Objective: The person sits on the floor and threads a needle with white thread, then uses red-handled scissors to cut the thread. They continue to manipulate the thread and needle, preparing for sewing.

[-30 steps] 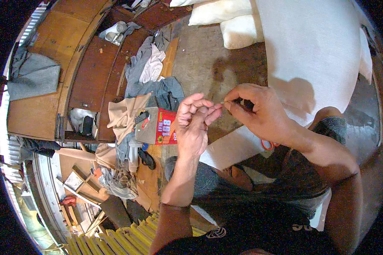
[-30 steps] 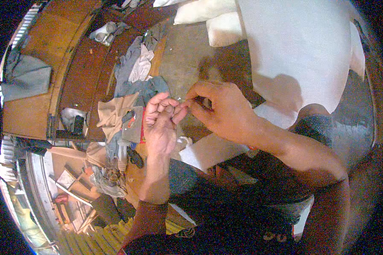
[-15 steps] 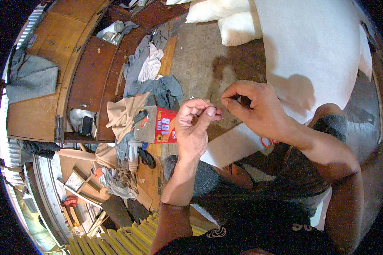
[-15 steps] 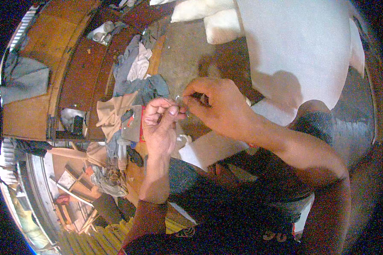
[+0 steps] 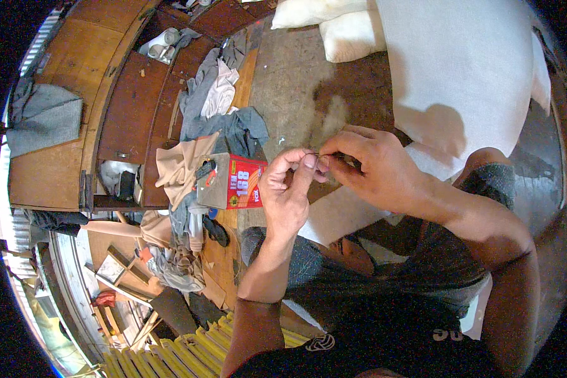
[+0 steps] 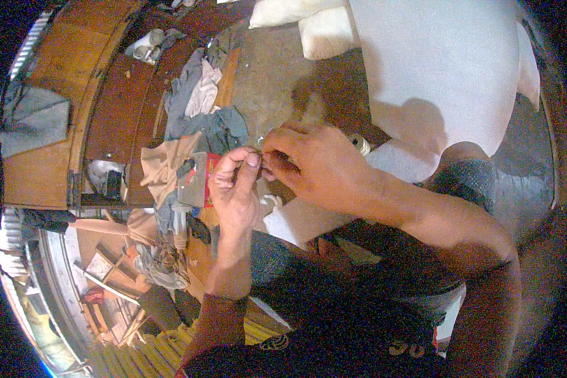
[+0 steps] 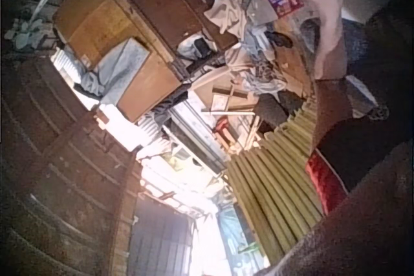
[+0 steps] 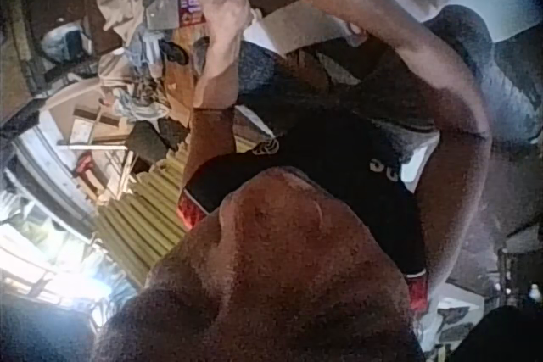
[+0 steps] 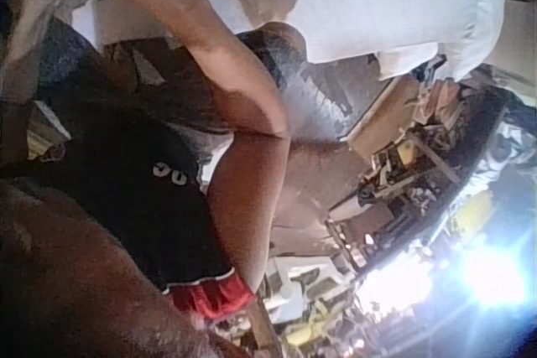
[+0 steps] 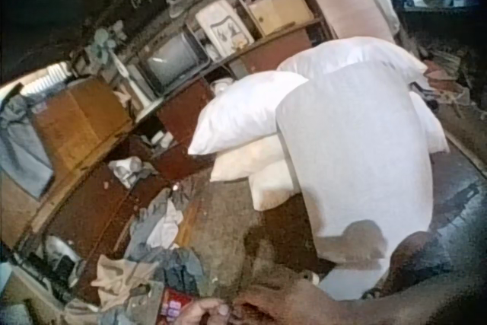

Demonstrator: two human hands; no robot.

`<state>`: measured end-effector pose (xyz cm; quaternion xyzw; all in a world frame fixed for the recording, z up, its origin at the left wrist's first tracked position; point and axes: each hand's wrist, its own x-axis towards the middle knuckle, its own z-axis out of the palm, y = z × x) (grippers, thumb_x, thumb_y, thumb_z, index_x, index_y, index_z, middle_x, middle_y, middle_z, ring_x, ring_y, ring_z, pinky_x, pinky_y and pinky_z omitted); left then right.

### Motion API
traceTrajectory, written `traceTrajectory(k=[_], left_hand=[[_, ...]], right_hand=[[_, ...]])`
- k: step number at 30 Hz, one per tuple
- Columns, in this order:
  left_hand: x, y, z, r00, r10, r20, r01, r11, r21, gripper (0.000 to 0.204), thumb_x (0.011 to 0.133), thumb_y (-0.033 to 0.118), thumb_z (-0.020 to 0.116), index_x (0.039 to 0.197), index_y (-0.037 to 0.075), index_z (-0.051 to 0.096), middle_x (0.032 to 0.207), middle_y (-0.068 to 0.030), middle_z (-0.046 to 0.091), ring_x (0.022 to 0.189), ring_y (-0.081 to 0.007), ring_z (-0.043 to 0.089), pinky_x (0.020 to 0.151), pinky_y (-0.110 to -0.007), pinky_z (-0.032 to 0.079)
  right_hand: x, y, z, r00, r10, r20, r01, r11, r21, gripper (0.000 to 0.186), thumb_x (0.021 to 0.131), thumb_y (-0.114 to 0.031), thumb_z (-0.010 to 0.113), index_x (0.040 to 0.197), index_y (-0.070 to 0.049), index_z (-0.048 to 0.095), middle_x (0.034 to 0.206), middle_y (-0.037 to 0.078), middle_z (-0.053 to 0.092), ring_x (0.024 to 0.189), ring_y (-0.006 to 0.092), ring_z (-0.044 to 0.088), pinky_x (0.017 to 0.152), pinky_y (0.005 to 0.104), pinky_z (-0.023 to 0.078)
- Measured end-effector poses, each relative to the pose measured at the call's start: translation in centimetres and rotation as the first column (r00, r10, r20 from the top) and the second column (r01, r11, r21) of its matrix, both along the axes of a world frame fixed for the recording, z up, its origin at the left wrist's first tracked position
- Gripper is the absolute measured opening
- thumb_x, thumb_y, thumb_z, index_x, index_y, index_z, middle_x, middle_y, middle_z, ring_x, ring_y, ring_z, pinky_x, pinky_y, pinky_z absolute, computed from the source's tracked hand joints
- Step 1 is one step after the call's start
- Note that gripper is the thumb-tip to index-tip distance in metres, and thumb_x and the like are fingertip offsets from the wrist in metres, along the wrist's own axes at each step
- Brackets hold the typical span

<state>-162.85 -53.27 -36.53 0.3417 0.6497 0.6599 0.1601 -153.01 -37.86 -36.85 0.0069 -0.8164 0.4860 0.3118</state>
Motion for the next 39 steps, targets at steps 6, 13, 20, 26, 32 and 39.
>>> traceTrajectory(k=[6,13,20,26,32,39], left_hand=[[-0.1,0.0,-0.2,0.996,-0.034,0.083,0.031,0.999,0.031,0.012,0.098,0.008,0.058,0.102,-0.001,0.065,0.089,-0.0098,0.069,0.080,-0.0156,0.067,0.067,-0.030,0.059],[-0.2,0.1,-0.1,0.968,-0.125,0.220,0.083,0.978,0.189,0.013,0.095,0.000,0.059,0.107,-0.001,0.064,0.098,-0.0118,0.068,0.083,-0.0188,0.068,0.071,-0.032,0.061],[-0.5,-0.4,-0.6,0.947,-0.200,0.252,0.138,0.960,0.244,0.014,0.093,-0.002,0.060,0.106,-0.001,0.063,0.100,-0.0135,0.068,0.086,-0.0199,0.069,0.073,-0.032,0.061],[-0.2,-0.4,-0.5,0.954,-0.157,0.257,0.102,0.972,0.214,0.013,0.092,-0.002,0.062,0.105,-0.002,0.064,0.099,-0.0151,0.070,0.083,-0.0207,0.070,0.073,-0.032,0.061],[-0.1,-0.3,-0.3,0.961,-0.170,0.219,0.127,0.972,0.200,0.014,0.092,-0.002,0.062,0.106,-0.002,0.065,0.098,-0.0152,0.070,0.084,-0.0211,0.070,0.071,-0.031,0.059],[-0.1,-0.3,-0.2,0.965,-0.165,0.206,0.126,0.974,0.191,0.015,0.093,-0.003,0.062,0.107,-0.002,0.066,0.096,-0.0141,0.071,0.083,-0.0195,0.069,0.072,-0.030,0.057]], right_hand=[[-0.2,0.2,-0.2,0.993,-0.015,-0.117,0.022,0.998,0.065,0.012,0.084,-0.008,0.070,0.094,-0.003,0.068,0.082,0.013,0.065,0.070,0.0287,0.066,0.060,0.0375,0.053],[0.0,0.5,1.4,0.998,-0.044,-0.035,0.038,0.988,-0.151,0.009,0.087,-0.009,0.068,0.093,-0.002,0.069,0.081,0.011,0.065,0.065,0.0149,0.065,0.055,0.0289,0.050],[-0.2,0.0,1.2,0.998,0.042,-0.046,-0.054,0.951,-0.304,0.015,0.091,-0.013,0.066,0.093,0.002,0.067,0.082,0.010,0.065,0.067,0.0121,0.065,0.056,0.0269,0.052],[-0.2,0.1,1.2,0.994,0.112,-0.014,-0.109,0.912,-0.395,0.017,0.093,-0.012,0.064,0.095,0.004,0.067,0.083,0.009,0.065,0.071,0.0109,0.065,0.062,0.0271,0.054],[0.1,0.4,1.9,0.972,0.214,0.093,-0.138,0.850,-0.509,0.018,0.094,-0.013,0.064,0.095,0.005,0.067,0.080,0.007,0.067,0.075,0.0089,0.064,0.062,0.0259,0.054],[-0.2,0.5,1.6,0.979,0.201,0.043,-0.154,0.857,-0.492,0.021,0.092,-0.018,0.062,0.092,0.002,0.067,0.075,0.010,0.068,0.069,0.0150,0.067,0.061,0.0305,0.053]])
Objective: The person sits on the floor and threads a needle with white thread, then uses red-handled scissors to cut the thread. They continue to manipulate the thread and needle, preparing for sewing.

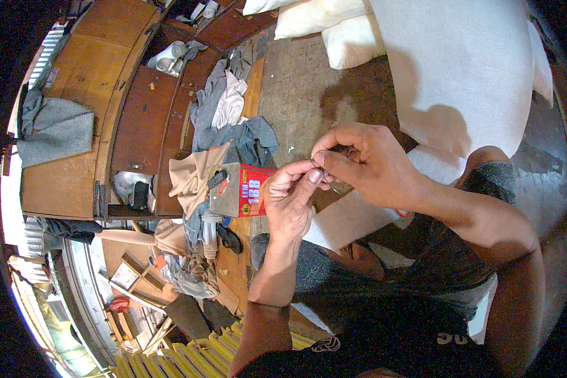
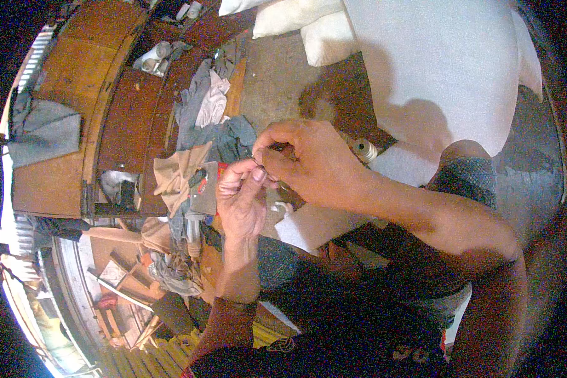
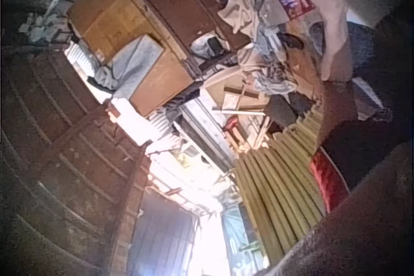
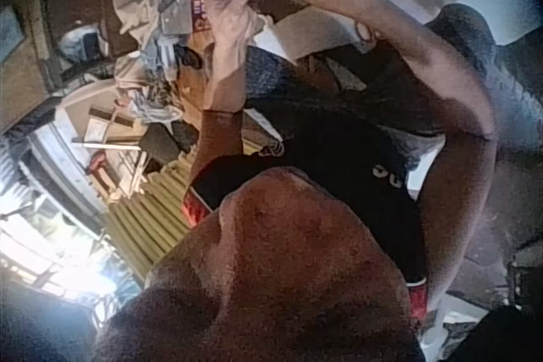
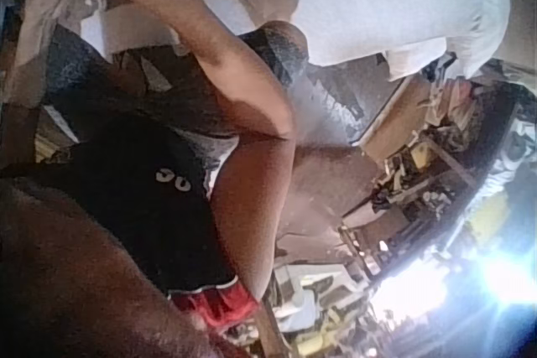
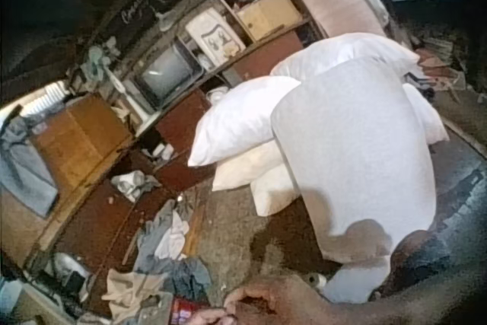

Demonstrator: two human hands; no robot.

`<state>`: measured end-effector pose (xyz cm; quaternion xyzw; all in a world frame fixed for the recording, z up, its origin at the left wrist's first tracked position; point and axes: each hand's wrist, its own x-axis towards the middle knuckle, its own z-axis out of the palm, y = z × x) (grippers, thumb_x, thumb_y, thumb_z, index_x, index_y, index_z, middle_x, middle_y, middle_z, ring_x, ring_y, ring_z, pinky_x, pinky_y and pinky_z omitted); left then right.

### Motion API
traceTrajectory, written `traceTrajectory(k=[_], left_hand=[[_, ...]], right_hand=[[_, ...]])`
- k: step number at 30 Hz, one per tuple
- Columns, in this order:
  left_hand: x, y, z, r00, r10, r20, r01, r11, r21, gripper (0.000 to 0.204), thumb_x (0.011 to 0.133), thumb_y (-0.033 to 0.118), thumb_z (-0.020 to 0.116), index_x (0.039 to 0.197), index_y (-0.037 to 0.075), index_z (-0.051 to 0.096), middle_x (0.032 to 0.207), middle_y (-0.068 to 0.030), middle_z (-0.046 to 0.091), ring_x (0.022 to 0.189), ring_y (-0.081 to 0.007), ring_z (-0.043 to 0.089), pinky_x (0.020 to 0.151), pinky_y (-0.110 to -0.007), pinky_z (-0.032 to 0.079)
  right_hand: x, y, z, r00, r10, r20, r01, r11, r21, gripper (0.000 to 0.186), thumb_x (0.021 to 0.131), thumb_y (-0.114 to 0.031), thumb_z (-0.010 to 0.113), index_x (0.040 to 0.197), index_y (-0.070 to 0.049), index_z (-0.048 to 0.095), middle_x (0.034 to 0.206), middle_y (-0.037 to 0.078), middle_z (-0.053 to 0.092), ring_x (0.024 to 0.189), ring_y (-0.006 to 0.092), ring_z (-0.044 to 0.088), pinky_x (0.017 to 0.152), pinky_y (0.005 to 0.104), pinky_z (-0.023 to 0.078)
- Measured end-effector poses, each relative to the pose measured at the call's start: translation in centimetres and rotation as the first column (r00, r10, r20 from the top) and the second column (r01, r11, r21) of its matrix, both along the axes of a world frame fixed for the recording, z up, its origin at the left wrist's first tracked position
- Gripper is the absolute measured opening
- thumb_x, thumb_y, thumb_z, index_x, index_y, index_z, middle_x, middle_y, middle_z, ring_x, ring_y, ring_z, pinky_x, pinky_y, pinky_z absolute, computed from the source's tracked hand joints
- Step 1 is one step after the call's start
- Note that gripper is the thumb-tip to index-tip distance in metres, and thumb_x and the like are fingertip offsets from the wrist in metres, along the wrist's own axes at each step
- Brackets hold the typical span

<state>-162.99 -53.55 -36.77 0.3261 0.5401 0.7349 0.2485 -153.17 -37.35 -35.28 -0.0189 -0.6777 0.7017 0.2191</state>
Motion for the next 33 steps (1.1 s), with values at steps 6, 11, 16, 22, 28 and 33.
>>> traceTrajectory(k=[6,11,16,22,28,33], left_hand=[[0.35,0.02,0.34,0.995,0.046,-0.090,-0.050,0.998,-0.041,0.014,0.091,-0.002,0.064,0.105,-0.001,0.067,0.094,-0.0122,0.071,0.082,-0.0163,0.068,0.072,-0.029,0.056],[0.69,-0.26,0.31,0.986,0.090,-0.140,-0.104,0.989,-0.102,0.014,0.090,-0.001,0.067,0.104,0.000,0.068,0.092,-0.0104,0.071,0.080,-0.0140,0.067,0.071,-0.027,0.056],[0.59,-0.54,0.33,0.983,0.091,-0.161,-0.109,0.988,-0.107,0.013,0.090,0.001,0.068,0.103,0.000,0.069,0.091,-0.0096,0.071,0.079,-0.0127,0.067,0.070,-0.026,0.055],[0.45,-0.63,0.53,0.981,0.089,-0.172,-0.113,0.984,-0.136,0.014,0.091,0.003,0.068,0.104,0.000,0.069,0.090,-0.0087,0.071,0.078,-0.0121,0.066,0.069,-0.025,0.054],[0.39,-0.74,0.62,0.983,0.096,-0.156,-0.125,0.974,-0.188,0.015,0.091,0.005,0.068,0.105,0.000,0.069,0.090,-0.0076,0.072,0.077,-0.0117,0.066,0.069,-0.025,0.053],[0.43,-0.44,0.34,0.992,0.081,-0.101,-0.093,0.988,-0.121,0.014,0.092,0.005,0.067,0.105,0.001,0.069,0.091,-0.0072,0.072,0.078,-0.0113,0.066,0.069,-0.025,0.054]], right_hand=[[0.10,0.32,0.24,0.999,0.015,0.031,-0.015,1.000,0.008,0.019,0.093,-0.016,0.063,0.094,0.002,0.068,0.078,0.007,0.067,0.069,0.0112,0.064,0.061,0.0271,0.052],[0.22,0.32,0.19,0.999,0.000,0.036,-0.002,0.999,0.050,0.018,0.095,-0.016,0.064,0.096,0.001,0.068,0.080,0.003,0.066,0.069,0.0067,0.060,0.060,0.0231,0.050],[0.10,0.38,0.40,0.989,0.058,0.137,-0.061,0.998,0.016,0.018,0.095,-0.017,0.064,0.099,0.000,0.068,0.082,0.001,0.067,0.071,0.0054,0.060,0.062,0.0218,0.049],[0.03,0.44,0.47,0.987,0.101,0.126,-0.097,0.995,-0.033,0.018,0.095,-0.018,0.064,0.099,0.000,0.068,0.081,0.000,0.067,0.071,0.0045,0.059,0.061,0.0214,0.049],[-0.05,0.39,0.28,0.990,0.085,0.110,-0.083,0.996,-0.022,0.019,0.096,-0.019,0.064,0.099,0.000,0.068,0.081,0.000,0.067,0.071,0.0041,0.058,0.061,0.0212,0.049],[0.02,0.41,0.23,0.994,0.085,0.065,-0.081,0.994,-0.071,0.021,0.094,-0.019,0.064,0.097,0.001,0.069,0.081,0.006,0.069,0.072,0.0093,0.063,0.065,0.0261,0.052]])
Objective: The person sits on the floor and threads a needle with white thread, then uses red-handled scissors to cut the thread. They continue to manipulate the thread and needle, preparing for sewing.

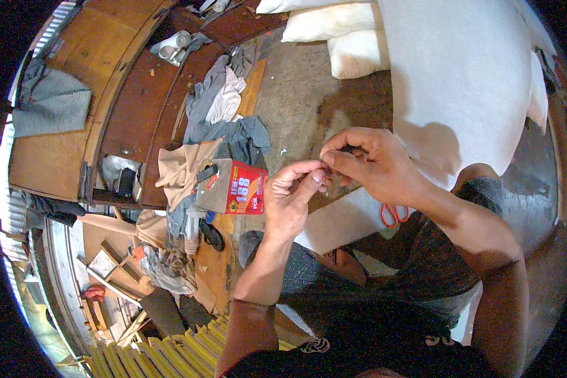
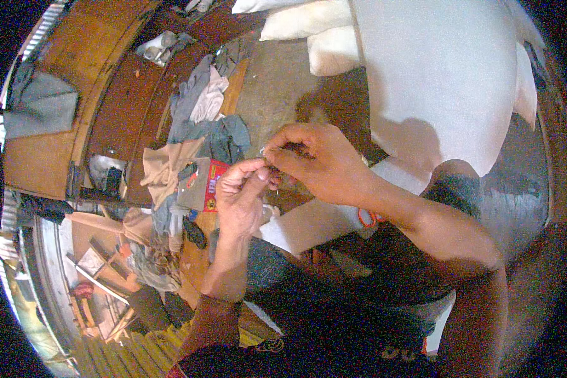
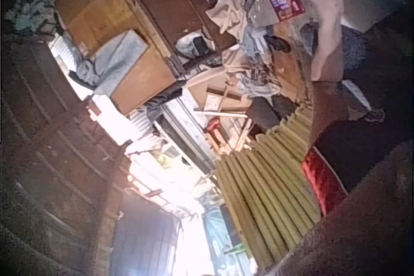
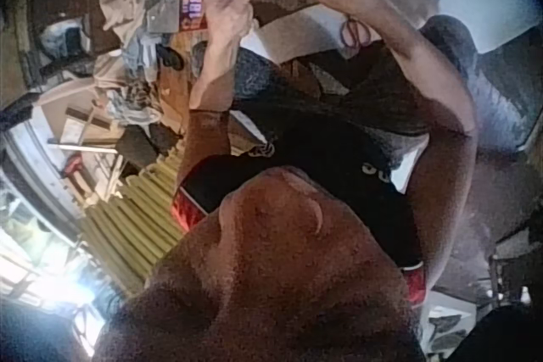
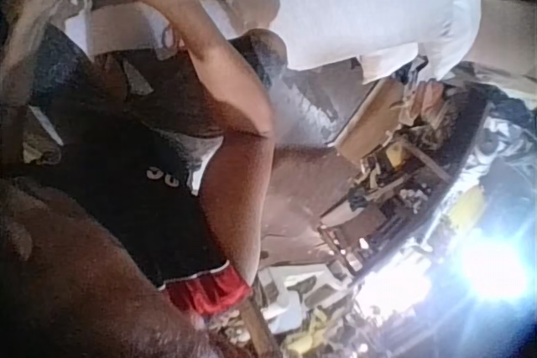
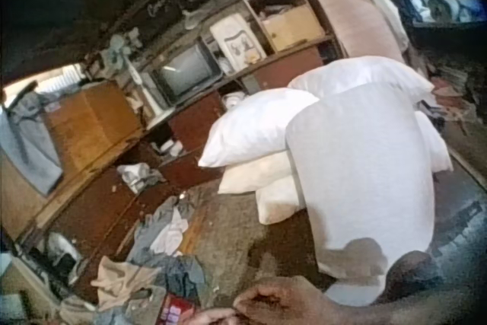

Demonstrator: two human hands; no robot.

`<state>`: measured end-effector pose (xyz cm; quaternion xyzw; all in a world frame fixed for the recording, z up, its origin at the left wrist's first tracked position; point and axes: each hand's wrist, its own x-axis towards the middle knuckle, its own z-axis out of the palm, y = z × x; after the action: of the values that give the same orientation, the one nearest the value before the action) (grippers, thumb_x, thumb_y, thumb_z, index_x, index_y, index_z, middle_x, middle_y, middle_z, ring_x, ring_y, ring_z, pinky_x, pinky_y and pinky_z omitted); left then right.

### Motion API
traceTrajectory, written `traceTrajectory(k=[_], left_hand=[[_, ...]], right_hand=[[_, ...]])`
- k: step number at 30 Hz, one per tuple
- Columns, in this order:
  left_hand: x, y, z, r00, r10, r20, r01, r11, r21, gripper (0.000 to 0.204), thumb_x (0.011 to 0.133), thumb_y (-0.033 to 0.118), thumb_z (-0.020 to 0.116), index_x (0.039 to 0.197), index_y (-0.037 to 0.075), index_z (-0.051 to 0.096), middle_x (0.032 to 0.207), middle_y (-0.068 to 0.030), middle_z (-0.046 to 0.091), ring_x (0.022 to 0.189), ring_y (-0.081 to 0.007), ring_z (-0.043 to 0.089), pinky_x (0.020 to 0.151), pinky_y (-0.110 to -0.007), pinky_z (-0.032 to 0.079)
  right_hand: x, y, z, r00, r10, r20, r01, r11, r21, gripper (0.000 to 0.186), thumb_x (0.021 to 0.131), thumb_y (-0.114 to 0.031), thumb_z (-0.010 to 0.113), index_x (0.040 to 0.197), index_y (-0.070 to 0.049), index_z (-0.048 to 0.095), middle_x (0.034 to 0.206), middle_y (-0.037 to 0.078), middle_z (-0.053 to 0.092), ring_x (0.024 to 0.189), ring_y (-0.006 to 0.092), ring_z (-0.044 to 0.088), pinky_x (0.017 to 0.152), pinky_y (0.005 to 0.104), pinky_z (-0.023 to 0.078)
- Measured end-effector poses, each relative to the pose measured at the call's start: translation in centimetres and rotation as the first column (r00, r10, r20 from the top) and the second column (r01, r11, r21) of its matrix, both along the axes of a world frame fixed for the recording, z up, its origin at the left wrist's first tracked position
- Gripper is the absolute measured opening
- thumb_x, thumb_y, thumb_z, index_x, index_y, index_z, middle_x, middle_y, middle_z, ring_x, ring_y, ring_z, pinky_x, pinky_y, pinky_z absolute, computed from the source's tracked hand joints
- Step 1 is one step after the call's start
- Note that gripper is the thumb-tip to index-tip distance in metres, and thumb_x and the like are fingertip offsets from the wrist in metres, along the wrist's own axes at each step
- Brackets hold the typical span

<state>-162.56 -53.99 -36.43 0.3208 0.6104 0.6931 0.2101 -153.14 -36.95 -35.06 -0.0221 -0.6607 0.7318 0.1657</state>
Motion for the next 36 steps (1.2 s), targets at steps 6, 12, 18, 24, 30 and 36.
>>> traceTrajectory(k=[6,12,18,24,30,36], left_hand=[[0.01,0.08,0.12,0.999,-0.012,0.030,0.012,1.000,0.011,0.013,0.092,0.004,0.066,0.105,0.001,0.069,0.090,-0.0073,0.071,0.077,-0.0117,0.066,0.070,-0.025,0.054],[-0.07,0.14,0.12,0.999,-0.035,-0.006,0.035,0.999,0.008,0.013,0.093,0.004,0.065,0.105,0.000,0.069,0.090,-0.0072,0.071,0.077,-0.0118,0.066,0.070,-0.025,0.054],[0.12,0.19,0.19,0.999,-0.017,0.043,0.017,1.000,0.011,0.014,0.094,0.005,0.065,0.106,0.000,0.069,0.090,-0.0069,0.071,0.078,-0.0107,0.066,0.070,-0.025,0.053],[-0.08,0.06,0.22,0.999,-0.025,0.034,0.025,1.000,-0.003,0.013,0.094,0.004,0.064,0.106,0.000,0.069,0.089,-0.0072,0.071,0.078,-0.0111,0.066,0.070,-0.025,0.053],[-0.15,0.06,0.16,0.999,-0.045,0.023,0.045,0.999,-0.004,0.013,0.094,0.003,0.063,0.106,0.000,0.069,0.089,-0.0074,0.071,0.078,-0.0116,0.066,0.071,-0.025,0.053],[-0.23,0.05,0.18,0.998,-0.061,0.022,0.061,0.998,0.009,0.013,0.094,0.002,0.063,0.106,-0.001,0.068,0.089,-0.0077,0.071,0.079,-0.0119,0.066,0.071,-0.025,0.053]], right_hand=[[-0.13,0.07,-0.08,1.000,0.012,-0.017,-0.012,1.000,-0.001,0.023,0.094,-0.019,0.063,0.095,0.003,0.068,0.080,0.009,0.070,0.072,0.0119,0.066,0.066,0.0281,0.054],[-0.10,0.27,-0.26,0.999,0.047,-0.007,-0.047,0.999,-0.021,0.021,0.096,-0.018,0.062,0.099,0.001,0.067,0.083,0.005,0.070,0.074,0.0094,0.065,0.064,0.0252,0.053],[-0.09,0.38,-0.18,0.997,0.074,0.015,-0.074,0.997,-0.035,0.019,0.096,-0.018,0.061,0.101,0.000,0.066,0.084,0.004,0.070,0.075,0.0078,0.064,0.063,0.0232,0.052],[-0.20,0.28,-0.38,0.998,0.055,-0.012,-0.055,0.998,-0.003,0.018,0.096,-0.018,0.062,0.101,-0.001,0.067,0.084,0.003,0.070,0.075,0.0073,0.064,0.062,0.0229,0.050],[-0.08,0.37,-0.19,0.998,0.065,0.008,-0.065,0.998,0.003,0.018,0.096,-0.019,0.062,0.100,-0.001,0.067,0.083,0.002,0.070,0.073,0.0066,0.063,0.060,0.0232,0.050],[0.10,0.35,0.07,0.998,0.062,0.013,-0.062,0.998,0.010,0.019,0.096,-0.019,0.063,0.100,-0.001,0.067,0.083,0.002,0.069,0.072,0.0061,0.062,0.059,0.0233,0.051]])
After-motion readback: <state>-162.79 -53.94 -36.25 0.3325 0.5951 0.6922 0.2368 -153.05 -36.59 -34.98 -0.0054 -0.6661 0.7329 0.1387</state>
